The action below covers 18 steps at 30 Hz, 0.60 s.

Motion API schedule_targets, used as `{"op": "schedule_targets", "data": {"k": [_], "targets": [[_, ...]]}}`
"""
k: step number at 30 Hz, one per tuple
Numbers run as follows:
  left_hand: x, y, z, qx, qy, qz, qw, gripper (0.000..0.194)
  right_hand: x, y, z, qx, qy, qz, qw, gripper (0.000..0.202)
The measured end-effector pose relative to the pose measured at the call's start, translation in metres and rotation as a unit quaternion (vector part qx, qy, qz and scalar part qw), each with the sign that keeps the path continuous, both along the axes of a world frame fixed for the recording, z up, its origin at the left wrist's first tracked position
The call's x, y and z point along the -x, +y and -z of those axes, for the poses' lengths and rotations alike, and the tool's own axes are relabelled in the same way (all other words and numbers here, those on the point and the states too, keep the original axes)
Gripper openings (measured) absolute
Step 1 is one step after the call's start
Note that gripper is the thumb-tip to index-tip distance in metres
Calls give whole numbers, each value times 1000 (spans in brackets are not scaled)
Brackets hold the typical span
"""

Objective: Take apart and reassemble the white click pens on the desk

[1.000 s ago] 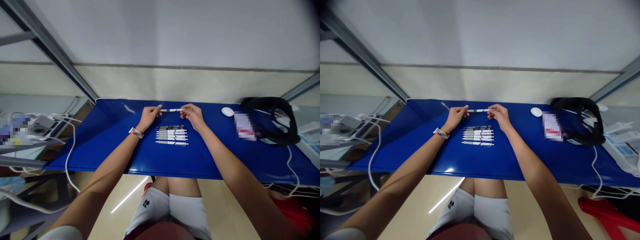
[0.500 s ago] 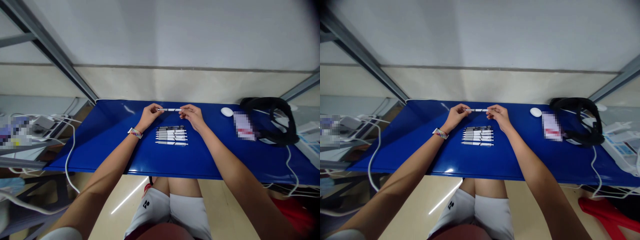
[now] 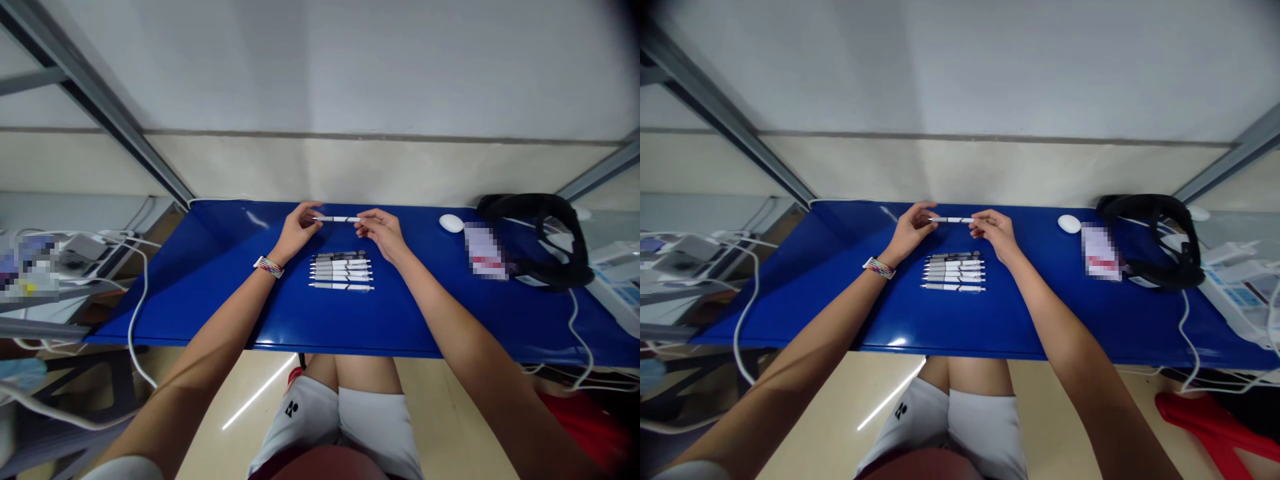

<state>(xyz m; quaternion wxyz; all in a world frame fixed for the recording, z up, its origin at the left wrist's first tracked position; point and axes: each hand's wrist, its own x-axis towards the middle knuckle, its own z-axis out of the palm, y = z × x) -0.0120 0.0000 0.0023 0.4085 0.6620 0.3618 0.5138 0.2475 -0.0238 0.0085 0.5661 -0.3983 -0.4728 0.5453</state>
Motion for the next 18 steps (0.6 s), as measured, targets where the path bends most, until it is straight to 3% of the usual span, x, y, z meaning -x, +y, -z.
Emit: {"op": "schedule_targets", "data": {"k": [5, 10, 18], "targets": [[0, 0, 1, 17, 5, 5, 1000, 34, 1, 0, 0, 3, -14, 2, 1000, 33], [0, 0, 0, -3, 20, -12, 1000, 37, 1, 0, 0, 3, -12, 5, 1000, 30], [-1, 0, 3, 30, 27, -26, 999, 32, 0, 2, 1, 10, -11, 14, 1000, 27]]}}
